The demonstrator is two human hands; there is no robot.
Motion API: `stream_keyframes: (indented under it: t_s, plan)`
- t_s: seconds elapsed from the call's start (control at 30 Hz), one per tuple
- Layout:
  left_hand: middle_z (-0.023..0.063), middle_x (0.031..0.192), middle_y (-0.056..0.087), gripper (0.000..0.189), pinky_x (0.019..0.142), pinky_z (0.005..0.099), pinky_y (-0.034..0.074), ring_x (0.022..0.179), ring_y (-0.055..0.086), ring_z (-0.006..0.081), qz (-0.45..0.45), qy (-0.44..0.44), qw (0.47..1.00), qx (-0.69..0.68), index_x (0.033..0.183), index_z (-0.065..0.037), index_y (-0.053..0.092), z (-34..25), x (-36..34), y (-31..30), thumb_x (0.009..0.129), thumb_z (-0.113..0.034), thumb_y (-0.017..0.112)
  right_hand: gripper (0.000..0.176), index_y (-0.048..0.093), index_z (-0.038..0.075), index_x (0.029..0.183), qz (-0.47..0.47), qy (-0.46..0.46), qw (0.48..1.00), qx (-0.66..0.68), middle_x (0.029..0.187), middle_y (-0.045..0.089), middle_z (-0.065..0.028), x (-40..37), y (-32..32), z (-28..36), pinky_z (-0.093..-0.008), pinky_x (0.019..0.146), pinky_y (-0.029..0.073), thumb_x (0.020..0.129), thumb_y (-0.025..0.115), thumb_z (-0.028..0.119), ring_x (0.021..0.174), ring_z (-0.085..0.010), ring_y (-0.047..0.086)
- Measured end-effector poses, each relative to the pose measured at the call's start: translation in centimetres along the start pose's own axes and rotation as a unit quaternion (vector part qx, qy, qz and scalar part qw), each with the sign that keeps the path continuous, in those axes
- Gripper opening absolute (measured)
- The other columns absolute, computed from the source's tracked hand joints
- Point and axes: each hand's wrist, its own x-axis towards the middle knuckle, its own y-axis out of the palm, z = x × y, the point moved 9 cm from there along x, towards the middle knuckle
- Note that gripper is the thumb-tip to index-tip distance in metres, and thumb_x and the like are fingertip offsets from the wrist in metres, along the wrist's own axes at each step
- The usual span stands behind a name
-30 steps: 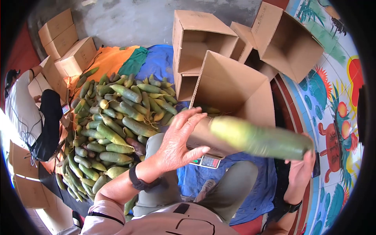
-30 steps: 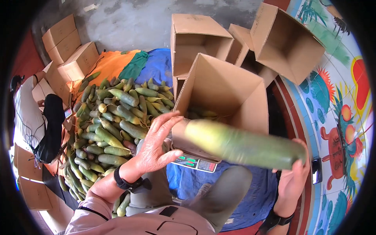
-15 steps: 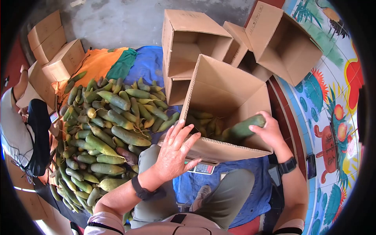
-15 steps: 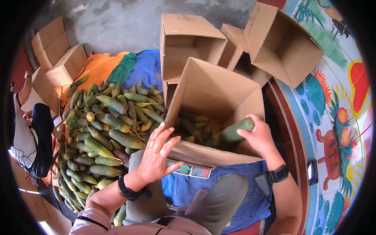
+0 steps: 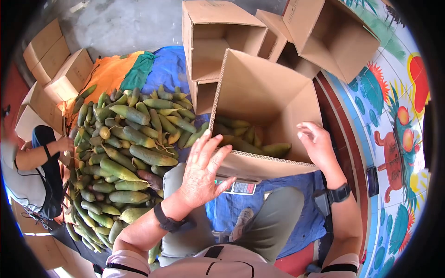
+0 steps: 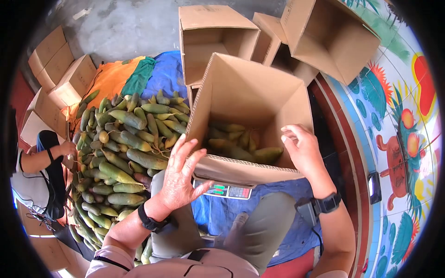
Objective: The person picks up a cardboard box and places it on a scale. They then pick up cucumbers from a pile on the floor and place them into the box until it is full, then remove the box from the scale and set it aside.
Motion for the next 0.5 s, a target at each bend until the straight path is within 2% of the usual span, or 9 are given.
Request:
stream_keyframes:
  t_s: [0.03,0.07,0.13,0.2,0.27,0.37,0.4,0.5]
  plan:
    - [0.0189,0.138,0.037,0.069,0.108,0.0529,0.029,0.133,0.03,0.0432,-0.008,-0.013,1.0,0.002,0.128,-0.007,0.049,0.3,-0.2,0.0,0.069,-0.031,0.077,0.019,0.061,-0.001,0.103,-0.047,-0.028,0.998,0.013,0.098,0.063,-0.0141,-1.4,-1.2,1.0,-0.0309,0.077,0.051,0.085,0.059,0.002,0.086,-0.021,0.064]
    - [0.0189,0.139,0.037,0.07,0.108,0.0527,0.029,0.133,0.029,0.0433,-0.016,-0.024,1.0,0.003,0.128,-0.007,0.049,0.6,-0.3,-0.1,0.069,-0.03,0.077,0.019,0.061,-0.001,0.103,-0.048,-0.022,0.999,0.013,0.098,0.063,-0.0141,-2.6,-1.7,1.5,-0.0309,0.077,0.051,0.085,0.059,0.002,0.086,-0.021,0.064]
    - [0.0193,0.141,0.035,0.069,0.108,0.0526,0.028,0.134,0.028,0.0433,0.002,-0.016,1.0,0.012,0.13,-0.007,0.047,0.5,0.0,-0.6,0.07,-0.027,0.076,0.016,0.061,-0.001,0.102,-0.157,-0.084,0.983,-0.042,0.098,0.062,-0.0133,-6.2,-4.1,3.6,-0.0297,0.079,0.05,0.086,0.057,0.001,0.088,-0.021,0.063]
    - [0.0193,0.144,0.033,0.071,0.109,0.0526,0.027,0.135,0.026,0.0432,0.014,0.003,1.0,0.025,0.134,-0.009,0.045,0.4,0.2,-0.6,0.071,-0.026,0.075,0.012,0.06,-0.003,0.098,-0.226,-0.095,0.967,-0.066,0.098,0.061,-0.0128,-9.7,-5.1,3.1,-0.0319,0.079,0.049,0.087,0.056,0.0,0.088,-0.0224,0.062]
    - [0.0201,0.148,0.027,0.072,0.11,0.0522,0.025,0.137,0.023,0.0427,0.029,0.008,0.999,0.027,0.138,-0.01,0.041,0.4,0.3,-0.6,0.075,-0.029,0.072,0.01,0.058,-0.002,0.096,-0.241,-0.103,0.96,-0.097,0.095,0.061,-0.0133,-12.8,-4.9,2.2,-0.033,0.077,0.049,0.086,0.057,0.0,0.086,-0.0245,0.061]
    - [0.0233,0.15,0.02,0.074,0.112,0.05,0.023,0.139,0.02,0.0424,0.013,-0.01,1.0,0.023,0.14,-0.008,0.038,0.5,-0.2,-0.9,0.077,-0.029,0.07,0.013,0.058,0.0,0.095,-0.204,-0.092,0.968,-0.111,0.091,0.059,-0.014,-16.3,-2.3,-1.0,-0.0336,0.075,0.049,0.082,0.06,-0.002,0.082,-0.0268,0.06]
    - [0.024,0.151,0.017,0.076,0.111,0.0489,0.025,0.139,0.021,0.0421,-0.007,-0.02,1.0,0.012,0.142,-0.007,0.035,0.6,-0.6,-1.0,0.078,-0.03,0.069,0.014,0.058,0.0,0.095,-0.19,-0.057,0.977,-0.082,0.091,0.059,-0.0141,-17.1,-1.4,-2.4,-0.0333,0.073,0.049,0.082,0.059,-0.003,0.082,-0.0257,0.06]
    - [0.0236,0.151,0.017,0.082,0.111,0.0461,0.026,0.138,0.023,0.0414,-0.025,-0.068,0.997,-0.023,0.145,-0.006,0.025,1.7,-2.6,-0.6,0.079,-0.03,0.068,0.014,0.058,0.0,0.096,-0.193,-0.039,0.978,-0.076,0.092,0.058,-0.0145,-18.9,0.7,-4.7,-0.0338,0.072,0.05,0.082,0.059,-0.002,0.08,-0.0258,0.06]
